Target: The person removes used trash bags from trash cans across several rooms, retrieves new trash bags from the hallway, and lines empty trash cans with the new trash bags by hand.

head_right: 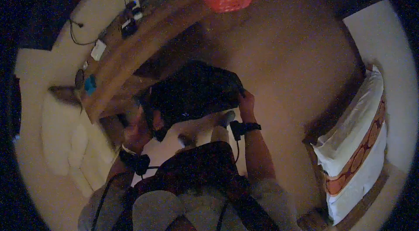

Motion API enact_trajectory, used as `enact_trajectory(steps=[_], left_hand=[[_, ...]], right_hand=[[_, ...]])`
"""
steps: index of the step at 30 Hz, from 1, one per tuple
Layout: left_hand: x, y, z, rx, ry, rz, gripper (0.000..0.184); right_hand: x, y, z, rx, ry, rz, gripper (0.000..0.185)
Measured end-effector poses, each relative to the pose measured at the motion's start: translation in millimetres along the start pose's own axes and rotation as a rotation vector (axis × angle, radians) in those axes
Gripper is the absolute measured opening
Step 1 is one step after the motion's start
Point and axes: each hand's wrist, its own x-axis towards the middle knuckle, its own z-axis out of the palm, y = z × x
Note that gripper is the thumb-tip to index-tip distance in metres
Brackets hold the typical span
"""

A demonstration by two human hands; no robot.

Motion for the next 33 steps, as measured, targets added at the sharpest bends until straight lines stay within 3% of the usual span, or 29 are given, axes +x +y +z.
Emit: enact_trajectory(steps=[1,2,3,4,6,7,10,11,13,14,16,18,20,21,22,24,25,30,31,33], left_hand=[[16.4,-3.3,8.2,0.02,-0.01,0.006,0.097],[34.8,-10.1,9.2,0.112,0.102,0.031,0.082],[53.2,-12.3,8.7,0.202,0.212,0.057,0.068],[85.2,-19.7,6.9,0.219,0.203,0.047,0.068],[125.0,-26.5,-21.5,0.07,0.439,-0.005,0.039],[147.1,-30.8,-31.1,0.072,0.422,-0.003,0.039],[210.0,-48.3,-28.7,0.284,0.381,-0.159,0.026],[237.2,-60.5,-9.0,0.179,0.341,-0.205,0.026],[280.8,-85.7,38.4,0.09,0.287,-0.277,0.027],[304.6,-93.4,73.7,0.494,0.164,-0.232,0.024],[370.5,-120.4,88.0,0.89,-0.013,-0.184,0.022],[430.4,-155.5,15.4,0.13,-0.072,-0.453,0.027],[489.0,-186.4,73.3,0.107,-0.051,-0.48,0.029],[508.8,-191.4,96.0,0.089,-0.012,-0.49,0.031],[525.9,-192.2,106.8,0.086,-0.035,-0.51,0.031],[566.1,-194.3,130.4,1.477,-0.329,-0.061,0.032],[596.4,-206.3,147.0,1.46,-0.353,-0.062,0.032],[730.3,-264.5,223.8,0.279,-0.116,-0.652,0.017],[755.6,-271.5,244.9,0.295,-0.125,-0.655,0.017],[789.3,-291.5,279.1,0.196,-0.355,-0.717,0.013]], right_hand=[[4.9,-13.3,-4.7,0.247,0.148,0.034,0.023],[9.4,-26.4,-23.7,0.268,0.153,0.019,0.023],[11.4,-45.0,-43.3,0.51,0.11,0.018,0.021],[22.2,-57.7,-71.0,0.75,0.069,0.027,0.02],[18.3,-99.5,-63.0,0.617,0.007,-0.035,0.019],[19.0,-117.6,-63.4,0.466,-0.067,-0.069,0.018],[28.0,-133.0,-92.4,0.4,-0.173,-0.115,0.015],[52.1,-121.1,-122.4,0.485,-0.086,-0.101,0.01],[81.6,-112.6,-198.7,0.837,0.21,0.128,0.009],[92.6,-112.9,-232.6,0.847,0.239,0.127,0.009],[114.2,-117.8,-296.3,0.69,0.272,0.025,0.007],[111.1,-131.6,-301.4,0.701,0.231,-0.038,0.006],[150.5,-117.8,-358.8,0.729,0.18,-0.072,0.006],[181.0,-90.8,-389.7,0.442,0.398,-0.115,0.007],[190.8,-101.9,-406.6,0.441,0.509,-0.055,0.005],[210.9,-122.9,-433.7,0.434,0.649,0.007,0.008],[220.0,-130.2,-452.0,0.431,0.605,0.029,0.008],[297.4,-143.6,-543.4,0.538,0.498,-0.026,0.01],[313.3,-149.8,-559.8,0.587,0.541,0.057,0.01],[330.1,-149.5,-583.4,0.643,0.606,0.131,0.01]])
